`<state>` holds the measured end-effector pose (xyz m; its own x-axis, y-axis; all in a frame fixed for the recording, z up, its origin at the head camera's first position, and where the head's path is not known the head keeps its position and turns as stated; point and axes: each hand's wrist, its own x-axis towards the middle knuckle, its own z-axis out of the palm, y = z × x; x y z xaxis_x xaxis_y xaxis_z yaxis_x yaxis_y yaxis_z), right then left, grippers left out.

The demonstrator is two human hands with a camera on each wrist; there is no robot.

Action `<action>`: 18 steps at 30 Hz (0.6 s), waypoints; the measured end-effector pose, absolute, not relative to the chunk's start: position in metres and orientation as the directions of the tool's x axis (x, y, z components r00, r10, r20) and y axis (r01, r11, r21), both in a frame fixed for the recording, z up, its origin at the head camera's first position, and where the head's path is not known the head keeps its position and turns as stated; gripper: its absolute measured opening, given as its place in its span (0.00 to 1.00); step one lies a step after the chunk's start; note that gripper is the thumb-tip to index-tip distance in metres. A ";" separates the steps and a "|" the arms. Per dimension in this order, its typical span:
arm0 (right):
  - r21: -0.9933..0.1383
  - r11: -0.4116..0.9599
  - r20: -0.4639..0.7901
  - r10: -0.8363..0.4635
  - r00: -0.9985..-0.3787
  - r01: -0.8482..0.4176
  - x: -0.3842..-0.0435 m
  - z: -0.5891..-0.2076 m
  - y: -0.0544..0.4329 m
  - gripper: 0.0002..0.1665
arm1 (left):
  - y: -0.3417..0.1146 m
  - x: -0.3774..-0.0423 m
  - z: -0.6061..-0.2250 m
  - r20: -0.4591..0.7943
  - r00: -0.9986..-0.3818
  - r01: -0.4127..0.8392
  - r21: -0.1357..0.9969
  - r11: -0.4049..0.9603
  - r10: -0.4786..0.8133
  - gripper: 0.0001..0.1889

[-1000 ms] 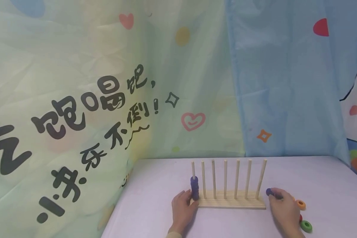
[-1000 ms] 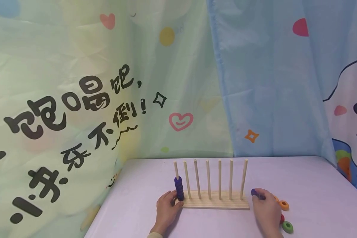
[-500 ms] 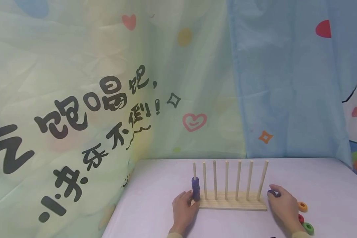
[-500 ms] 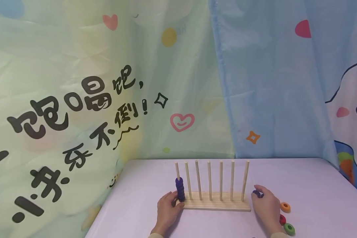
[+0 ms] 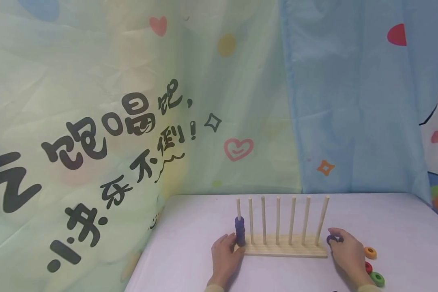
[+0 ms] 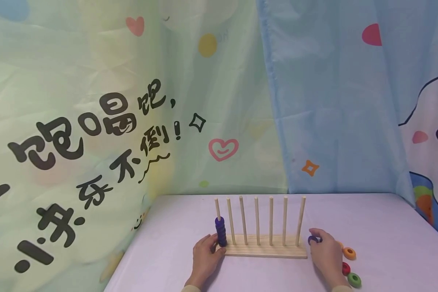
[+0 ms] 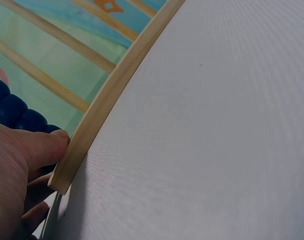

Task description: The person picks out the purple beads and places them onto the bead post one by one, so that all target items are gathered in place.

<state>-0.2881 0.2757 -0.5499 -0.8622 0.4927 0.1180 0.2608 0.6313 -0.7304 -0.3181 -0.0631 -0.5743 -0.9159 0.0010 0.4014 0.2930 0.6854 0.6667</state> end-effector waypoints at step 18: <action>-0.596 0.729 0.019 0.433 -0.901 0.338 -0.286 -0.544 0.279 0.26 | -0.062 -0.318 -0.573 0.407 -0.914 0.296 0.680 0.671 -0.009 0.19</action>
<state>-0.2857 0.2793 -0.5437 -0.9010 0.4334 0.0195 0.3377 0.7288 -0.5957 -0.3181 -0.0623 -0.5727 -0.9136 -0.0085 0.4066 0.2963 0.6709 0.6798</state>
